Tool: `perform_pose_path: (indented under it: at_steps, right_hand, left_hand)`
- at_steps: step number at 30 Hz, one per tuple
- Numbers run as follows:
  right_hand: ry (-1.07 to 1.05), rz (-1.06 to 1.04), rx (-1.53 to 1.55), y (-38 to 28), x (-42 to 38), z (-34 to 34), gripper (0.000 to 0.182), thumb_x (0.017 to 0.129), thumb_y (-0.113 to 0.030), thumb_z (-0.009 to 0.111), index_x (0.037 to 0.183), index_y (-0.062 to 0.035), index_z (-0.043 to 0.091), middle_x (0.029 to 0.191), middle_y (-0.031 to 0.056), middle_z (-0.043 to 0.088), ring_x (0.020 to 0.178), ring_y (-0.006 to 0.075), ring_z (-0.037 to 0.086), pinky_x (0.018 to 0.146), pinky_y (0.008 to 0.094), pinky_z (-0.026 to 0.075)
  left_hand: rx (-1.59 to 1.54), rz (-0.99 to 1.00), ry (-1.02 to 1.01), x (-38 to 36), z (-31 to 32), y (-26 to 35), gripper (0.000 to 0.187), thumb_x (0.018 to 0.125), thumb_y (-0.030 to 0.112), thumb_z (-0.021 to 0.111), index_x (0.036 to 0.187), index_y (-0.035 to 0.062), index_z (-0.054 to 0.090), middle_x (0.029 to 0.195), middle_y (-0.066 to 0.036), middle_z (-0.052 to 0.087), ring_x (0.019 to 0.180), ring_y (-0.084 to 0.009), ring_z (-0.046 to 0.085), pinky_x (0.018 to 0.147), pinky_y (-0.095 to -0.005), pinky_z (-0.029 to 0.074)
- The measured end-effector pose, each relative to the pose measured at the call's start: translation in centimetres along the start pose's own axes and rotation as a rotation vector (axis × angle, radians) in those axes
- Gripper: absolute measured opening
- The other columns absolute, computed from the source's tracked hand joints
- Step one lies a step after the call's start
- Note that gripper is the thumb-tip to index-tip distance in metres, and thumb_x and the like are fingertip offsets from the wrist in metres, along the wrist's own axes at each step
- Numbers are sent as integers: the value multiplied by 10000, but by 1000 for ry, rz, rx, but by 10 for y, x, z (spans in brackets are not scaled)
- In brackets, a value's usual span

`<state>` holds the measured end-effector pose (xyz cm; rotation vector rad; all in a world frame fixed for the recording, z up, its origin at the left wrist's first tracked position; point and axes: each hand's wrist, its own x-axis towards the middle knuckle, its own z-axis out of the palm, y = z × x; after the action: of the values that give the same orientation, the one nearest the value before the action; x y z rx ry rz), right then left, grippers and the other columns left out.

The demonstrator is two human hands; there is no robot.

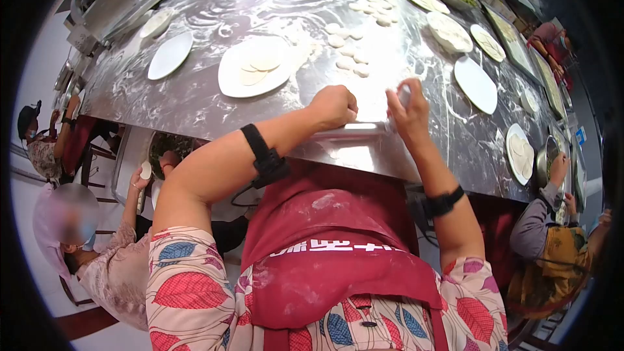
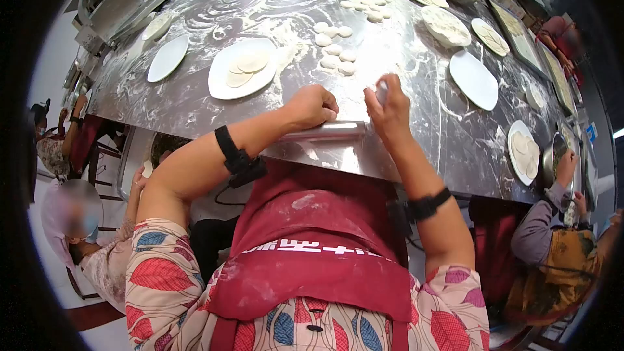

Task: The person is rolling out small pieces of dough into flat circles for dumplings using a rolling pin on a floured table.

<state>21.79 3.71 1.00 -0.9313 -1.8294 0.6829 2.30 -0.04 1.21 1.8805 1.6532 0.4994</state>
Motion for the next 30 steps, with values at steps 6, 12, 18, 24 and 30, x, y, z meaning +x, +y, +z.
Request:
perform_pose_path:
  at_steps: [6,12,18,24,30]
  right_hand:
    - [-9,-4,2,-11,-23,-12,189,849,-96,611,915,-51,439,591,71,553,498,148,581,455,290,448]
    - [13,31,-7,-14,-23,-8,210,840,-71,616,927,-40,427,583,75,541,483,154,572,429,296,429]
    - [2,-3,-91,-2,-10,-4,220,840,-82,633,926,-49,434,585,94,551,473,180,570,437,310,436]
    - [-1,-28,-5,-7,-35,-14,207,838,-60,618,921,-29,431,571,97,553,482,190,580,458,306,443]
    - [-30,47,-35,-4,12,4,207,837,-62,614,919,-25,428,569,100,548,478,192,576,461,297,437]
  left_hand:
    - [1,-36,81,-4,-1,-9,165,696,107,661,833,27,706,785,-127,689,711,-237,659,684,-326,514]
    - [-54,-77,-37,-17,0,3,160,736,128,628,849,36,693,765,-128,678,732,-228,645,690,-332,503]
    - [95,103,-58,4,-4,2,174,720,94,644,869,19,693,824,-166,680,751,-270,659,693,-346,507]
    - [-131,6,-204,-3,-9,-19,140,729,61,601,853,-1,617,757,-134,649,680,-254,639,656,-355,499]
    - [12,89,-140,11,-8,-3,156,770,102,600,879,0,645,816,-156,662,771,-264,632,707,-351,486]
